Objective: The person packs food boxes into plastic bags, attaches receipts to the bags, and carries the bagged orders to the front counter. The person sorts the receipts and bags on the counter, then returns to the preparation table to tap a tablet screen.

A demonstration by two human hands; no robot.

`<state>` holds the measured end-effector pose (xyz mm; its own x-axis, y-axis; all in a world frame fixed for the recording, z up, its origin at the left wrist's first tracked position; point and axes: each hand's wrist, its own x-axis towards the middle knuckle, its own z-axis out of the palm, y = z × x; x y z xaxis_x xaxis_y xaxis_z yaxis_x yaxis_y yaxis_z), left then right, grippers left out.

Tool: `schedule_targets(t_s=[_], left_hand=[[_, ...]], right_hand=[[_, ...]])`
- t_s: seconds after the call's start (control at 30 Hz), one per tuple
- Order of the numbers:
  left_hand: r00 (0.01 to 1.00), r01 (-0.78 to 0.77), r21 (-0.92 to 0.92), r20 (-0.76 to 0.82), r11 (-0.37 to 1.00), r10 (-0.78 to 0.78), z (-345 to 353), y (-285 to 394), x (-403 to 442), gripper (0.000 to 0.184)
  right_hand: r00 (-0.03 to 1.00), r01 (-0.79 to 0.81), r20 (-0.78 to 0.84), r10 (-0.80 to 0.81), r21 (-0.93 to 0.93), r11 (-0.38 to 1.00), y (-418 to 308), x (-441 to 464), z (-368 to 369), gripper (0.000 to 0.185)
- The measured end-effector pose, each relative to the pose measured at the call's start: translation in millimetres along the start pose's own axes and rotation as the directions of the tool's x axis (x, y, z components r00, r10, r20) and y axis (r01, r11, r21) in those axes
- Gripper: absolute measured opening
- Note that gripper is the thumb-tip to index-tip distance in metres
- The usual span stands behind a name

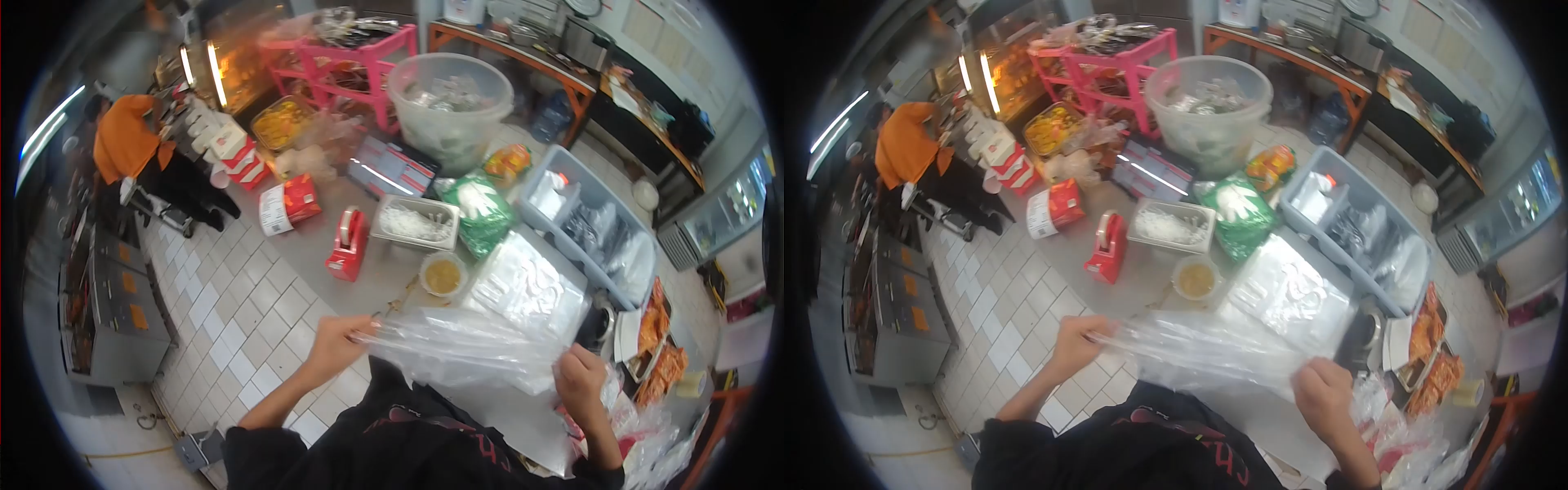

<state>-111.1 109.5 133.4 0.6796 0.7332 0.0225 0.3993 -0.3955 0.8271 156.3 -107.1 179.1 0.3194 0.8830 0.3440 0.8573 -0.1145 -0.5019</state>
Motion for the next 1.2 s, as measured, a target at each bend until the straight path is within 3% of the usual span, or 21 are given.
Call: schedule_targets(t_s=[0.13,0.2,0.3,0.37,0.43,0.47,0.53,0.6,0.63,0.67,0.7,0.73,0.77,0.83,0.9,0.97,1.03,1.07,1.1,1.17,1.2], left_hand=[[0.979,0.014,0.053,-0.204,0.998,-0.003,34.4,-33.3,17.3,0.025],[0.856,0.206,-0.543,-0.303,0.814,-0.419,23.4,-65.3,17.0,0.033],[0.864,0.348,-0.297,-0.267,0.889,-0.427,28.0,-92.8,10.1,0.031],[0.923,-0.005,0.333,-0.361,0.943,0.132,45.8,-47.7,22.5,0.022],[0.885,-0.355,0.463,-0.114,0.813,0.451,70.7,-13.0,30.3,0.040],[0.841,-0.522,0.325,0.043,0.788,0.539,83.3,-8.4,26.5,0.047],[0.894,-0.397,0.030,0.240,0.918,0.379,118.4,-26.2,8.0,0.039],[0.916,-0.278,-0.040,0.289,0.960,0.278,127.4,-18.9,1.8,0.035],[0.923,-0.161,-0.096,0.338,0.982,0.185,129.3,-13.6,0.8,0.031],[0.922,-0.080,-0.068,0.373,0.994,0.100,129.7,-6.9,0.3,0.028],[0.924,-0.074,-0.070,0.371,0.995,0.095,131.5,-2.7,-1.0,0.028],[0.936,-0.033,-0.067,0.349,0.997,0.054,133.9,0.8,-2.4,0.029],[0.947,0.009,-0.064,0.321,0.998,0.012,135.6,4.4,-2.7,0.030],[0.938,0.069,-0.007,0.340,0.998,-0.063,135.4,14.3,-3.2,0.034],[0.928,0.120,0.053,0.350,0.991,-0.131,132.1,17.3,-1.0,0.040],[0.977,-0.113,-0.054,0.178,0.992,0.121,126.9,15.0,-3.6,0.028],[0.981,-0.152,-0.027,0.115,0.988,0.155,120.5,14.7,-1.6,0.026],[0.977,-0.202,0.003,0.075,0.979,0.201,116.6,14.9,-0.9,0.023],[0.976,-0.205,0.002,0.073,0.979,0.205,113.7,15.5,0.7,0.023],[0.969,-0.245,0.150,0.036,0.958,0.243,111.1,17.1,4.2,0.019],[0.969,-0.248,0.152,0.020,0.957,0.247,111.0,16.9,4.2,0.019]], right_hand=[[0.997,-0.071,-0.015,0.072,0.072,0.995,21.2,-4.1,5.1,0.018],[0.996,-0.069,-0.045,0.072,0.064,0.996,21.8,-20.7,-4.1,0.018],[0.992,-0.128,-0.001,0.128,0.025,0.991,19.0,-8.7,-21.4,0.017],[0.980,-0.144,0.173,0.099,0.272,0.951,33.8,19.6,-22.3,0.019],[0.972,-0.162,0.217,0.089,0.347,0.924,61.8,28.0,-5.8,0.018],[0.915,-0.189,0.403,0.025,0.372,0.909,67.1,36.6,2.0,0.014],[0.812,-0.234,0.581,-0.042,0.392,0.890,81.0,60.0,10.9,0.011],[0.407,-0.300,0.673,-0.618,0.737,0.606,100.6,99.6,15.7,0.010],[0.173,-0.478,0.862,-0.476,0.496,0.725,125.0,123.9,9.4,0.028],[0.395,-0.410,0.861,-0.320,0.478,0.777,174.2,139.2,25.8,0.025],[0.701,-0.402,0.711,0.055,0.331,0.854,166.4,168.0,22.3,0.023],[0.925,-0.302,0.372,0.082,0.585,0.753,217.7,183.8,55.1,0.021],[0.917,-0.287,0.037,0.398,0.754,0.591,261.2,202.0,100.7,0.022],[0.855,-0.435,-0.200,0.478,0.224,0.872,334.4,233.1,155.4,0.026],[0.710,-0.668,0.130,0.692,0.435,0.603,329.7,248.9,177.8,0.026],[0.720,-0.623,0.175,0.672,0.590,0.514,335.1,259.4,182.4,0.025],[0.685,-0.607,0.176,0.707,0.674,0.420,353.7,260.0,180.8,0.021],[0.672,-0.709,0.149,0.726,0.415,0.571,357.2,261.2,181.3,0.023],[0.674,-0.706,0.146,0.724,0.415,0.574,358.2,258.9,185.5,0.023],[0.600,-0.797,0.186,0.778,0.053,0.602,357.1,252.7,192.9,0.019],[0.796,-0.582,0.109,0.596,-0.136,0.802,377.4,248.1,203.3,0.019]])
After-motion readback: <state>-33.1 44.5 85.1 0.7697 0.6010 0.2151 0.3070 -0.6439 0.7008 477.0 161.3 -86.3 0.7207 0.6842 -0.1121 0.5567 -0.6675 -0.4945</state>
